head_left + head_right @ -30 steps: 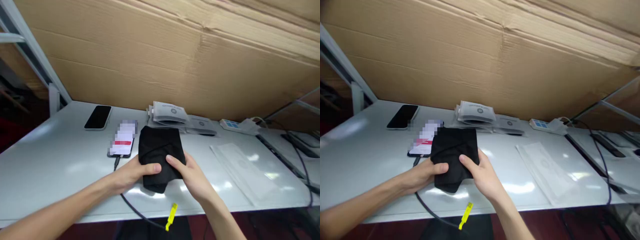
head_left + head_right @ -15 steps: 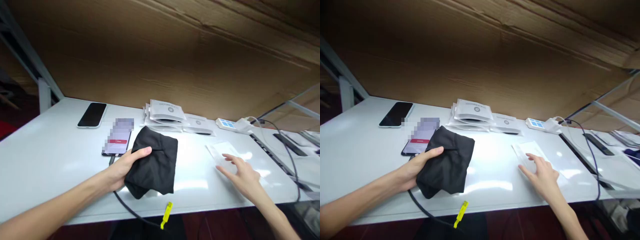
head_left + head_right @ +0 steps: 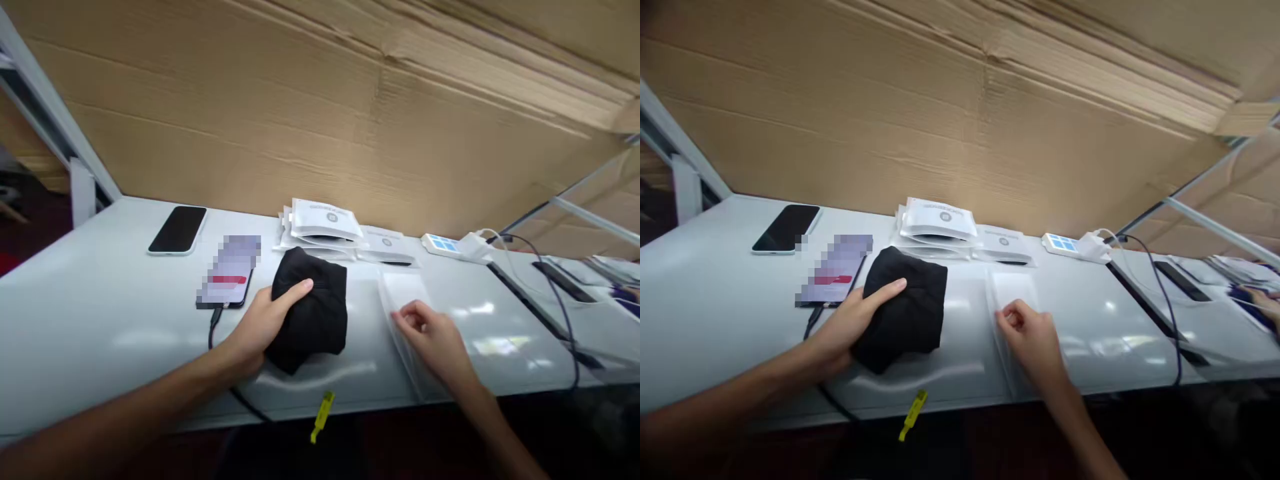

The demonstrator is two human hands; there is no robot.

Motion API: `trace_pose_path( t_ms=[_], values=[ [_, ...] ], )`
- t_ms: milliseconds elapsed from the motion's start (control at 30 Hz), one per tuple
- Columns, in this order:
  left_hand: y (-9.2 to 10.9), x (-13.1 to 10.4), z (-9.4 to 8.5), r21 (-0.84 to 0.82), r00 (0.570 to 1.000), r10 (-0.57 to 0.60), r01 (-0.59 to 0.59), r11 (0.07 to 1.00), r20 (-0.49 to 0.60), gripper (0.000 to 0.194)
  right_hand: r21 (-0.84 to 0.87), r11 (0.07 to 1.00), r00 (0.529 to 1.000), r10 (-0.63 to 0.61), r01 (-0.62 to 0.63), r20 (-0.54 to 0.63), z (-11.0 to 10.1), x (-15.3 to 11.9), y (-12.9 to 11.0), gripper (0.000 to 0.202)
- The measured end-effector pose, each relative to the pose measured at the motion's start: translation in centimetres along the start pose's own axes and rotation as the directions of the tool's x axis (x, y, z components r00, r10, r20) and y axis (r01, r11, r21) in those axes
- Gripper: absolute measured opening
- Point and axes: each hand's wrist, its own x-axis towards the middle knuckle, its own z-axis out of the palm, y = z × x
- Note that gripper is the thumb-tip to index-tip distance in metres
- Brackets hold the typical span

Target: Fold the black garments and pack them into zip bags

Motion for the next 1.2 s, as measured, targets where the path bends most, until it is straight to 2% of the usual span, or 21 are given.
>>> trace_pose_path(
  t_ms=[100, 200, 400, 567, 667, 767, 900, 1000, 1100, 1167, 1200],
  values=[
    [-0.2, -0.5, 1.3, 0.105, 0.998, -0.004, -0.002, 0.994, 0.059, 0.037, 0.066, 0.992, 0.994, -0.105, 0.103, 0.027, 1.9, 0.1, -3.2, 0.025],
    [-0.5, -0.5, 1.5, 0.208, 0.999, 0.027, -0.033, 0.977, 0.036, 0.035, 0.096, 0.980, 0.985, -0.174, 0.173, 0.003, 3.0, 0.3, -5.0, 0.020],
    [-0.4, 0.3, 0.0, 0.294, 0.987, 0.160, -0.147, 0.944, -0.019, 0.031, 0.115, 0.970, 0.975, -0.205, 0.213, -0.081, 3.1, 0.1, -6.1, 0.025],
    [-0.1, 0.5, -0.4, 0.349, 0.976, 0.219, -0.206, 0.914, 0.000, 0.028, 0.127, 0.960, 0.964, -0.235, 0.251, -0.128, 3.5, 0.0, -6.8, 0.026],
    [0.0, 0.5, -0.6, 0.393, 0.958, 0.284, -0.279, 0.876, 0.047, 0.024, 0.124, 0.956, 0.955, -0.242, 0.265, -0.173, 3.9, 0.2, -7.1, 0.025],
    [-0.1, 0.5, -0.9, 0.475, 0.924, 0.352, -0.381, 0.793, 0.153, 0.018, 0.118, 0.955, 0.946, -0.243, 0.272, -0.215, 4.3, 0.2, -7.3, 0.024],
    [-0.1, 0.2, -1.2, 0.503, 0.907, 0.334, -0.419, 0.756, 0.255, 0.014, 0.090, 0.935, 0.924, -0.318, 0.343, -0.213, 4.8, 0.1, -7.6, 0.023],
    [0.0, 0.2, -1.3, 0.415, 0.921, 0.273, -0.372, 0.831, 0.278, 0.023, 0.081, 0.929, 0.918, -0.340, 0.362, -0.202, 4.8, -0.4, -7.8, 0.021],
    [0.3, 0.4, -1.5, 0.247, 0.955, 0.109, -0.181, 0.952, 0.277, 0.033, 0.070, 0.919, 0.911, -0.370, 0.388, -0.182, 4.5, -0.9, -8.0, 0.018],
    [0.4, 0.4, -1.6, 0.190, 0.956, -0.010, -0.048, 0.981, 0.292, 0.038, 0.057, 0.908, 0.899, -0.398, 0.414, -0.180, 4.2, -1.2, -8.1, 0.017],
    [0.4, 0.4, -1.6, 0.197, 0.949, -0.043, -0.020, 0.980, 0.311, 0.039, 0.052, 0.903, 0.893, -0.412, 0.427, -0.181, 4.1, -1.4, -8.3, 0.016]
  ],
)
